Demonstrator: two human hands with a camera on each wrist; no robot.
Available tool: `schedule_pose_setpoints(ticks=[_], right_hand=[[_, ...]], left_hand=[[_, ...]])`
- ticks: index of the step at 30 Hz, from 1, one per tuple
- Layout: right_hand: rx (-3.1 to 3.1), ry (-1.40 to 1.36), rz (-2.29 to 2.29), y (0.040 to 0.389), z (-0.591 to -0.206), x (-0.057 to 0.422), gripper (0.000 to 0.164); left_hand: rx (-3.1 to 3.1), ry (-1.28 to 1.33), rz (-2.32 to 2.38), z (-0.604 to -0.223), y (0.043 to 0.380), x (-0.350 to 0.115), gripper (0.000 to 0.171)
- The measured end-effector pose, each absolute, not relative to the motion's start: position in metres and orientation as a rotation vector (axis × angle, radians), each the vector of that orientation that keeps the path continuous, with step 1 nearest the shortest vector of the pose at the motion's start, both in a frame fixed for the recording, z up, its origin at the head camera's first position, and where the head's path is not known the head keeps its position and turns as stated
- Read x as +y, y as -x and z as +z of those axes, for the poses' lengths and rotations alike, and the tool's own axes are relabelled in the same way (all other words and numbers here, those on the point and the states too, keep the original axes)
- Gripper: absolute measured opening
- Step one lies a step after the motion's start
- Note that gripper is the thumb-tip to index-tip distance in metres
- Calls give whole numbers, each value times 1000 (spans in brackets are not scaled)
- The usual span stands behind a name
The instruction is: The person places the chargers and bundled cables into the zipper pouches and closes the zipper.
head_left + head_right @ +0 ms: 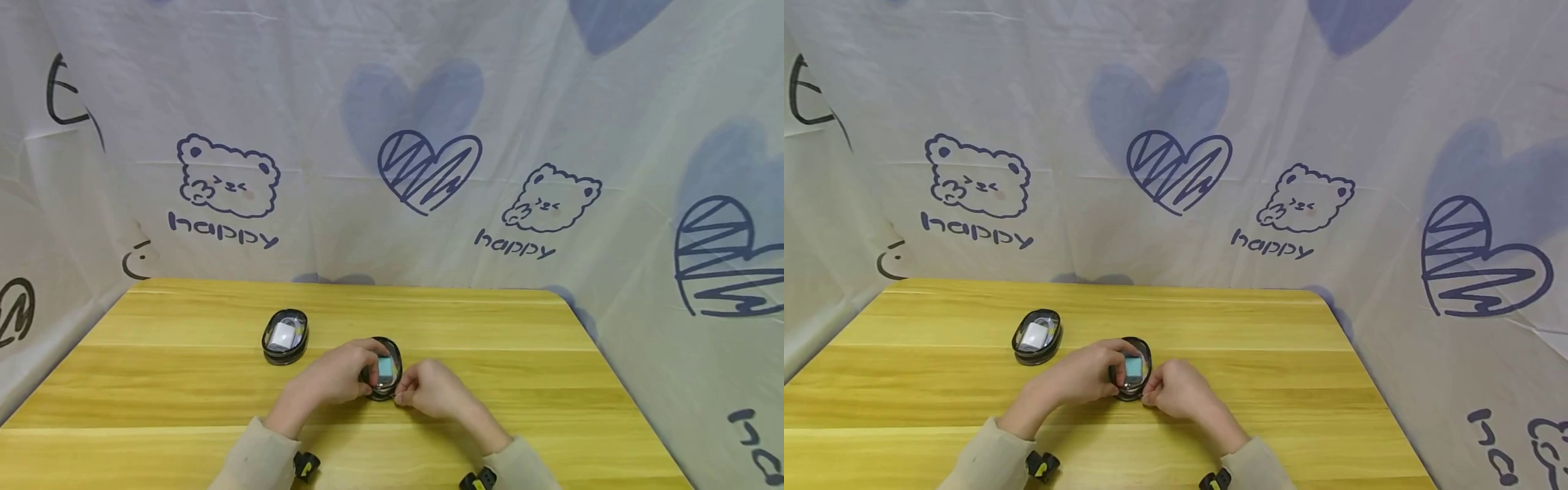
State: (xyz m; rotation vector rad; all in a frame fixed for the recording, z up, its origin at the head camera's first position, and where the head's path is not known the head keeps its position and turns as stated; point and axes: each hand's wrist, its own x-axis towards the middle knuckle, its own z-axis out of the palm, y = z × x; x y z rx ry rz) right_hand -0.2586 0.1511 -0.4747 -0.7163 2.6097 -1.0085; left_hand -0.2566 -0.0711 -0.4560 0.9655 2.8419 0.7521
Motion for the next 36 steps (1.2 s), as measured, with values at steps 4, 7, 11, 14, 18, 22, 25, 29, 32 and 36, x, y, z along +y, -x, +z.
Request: schedule_pose_setpoints(ticks=[4,7,11,14,18,22,25,29,32,36], right_hand=[[2607,724,-1022,258,-476,150,19],[2596,721,-1030,257,-477,149,19],[2585,716,-1044,256,-478,149,18],[2583,707,-1047,256,-479,149,17],[2591,689,-1030,257,-478,148,17],[2643,702,-975,258,-476,149,18],[2714,709,-925,259,-475,150,18],[2754,703,-907,259,-475,152,18],[2722,704,-934,260,-475,153,18],[2679,704,-967,260,-475,153,15]], left_hand=[[2845,-963,757,-458,256,-71,31],[2848,-958,753,-460,256,-70,31],[2853,-958,761,-461,255,-68,31],[2856,-961,757,-461,255,-68,31],[2847,-983,757,-461,256,-68,31],[2843,-1014,751,-459,257,-68,31],[2842,-1023,742,-458,256,-68,32],[2830,-1008,746,-456,255,-69,32],[2819,-984,765,-455,255,-69,32],[2799,-971,793,-454,254,-69,29]])
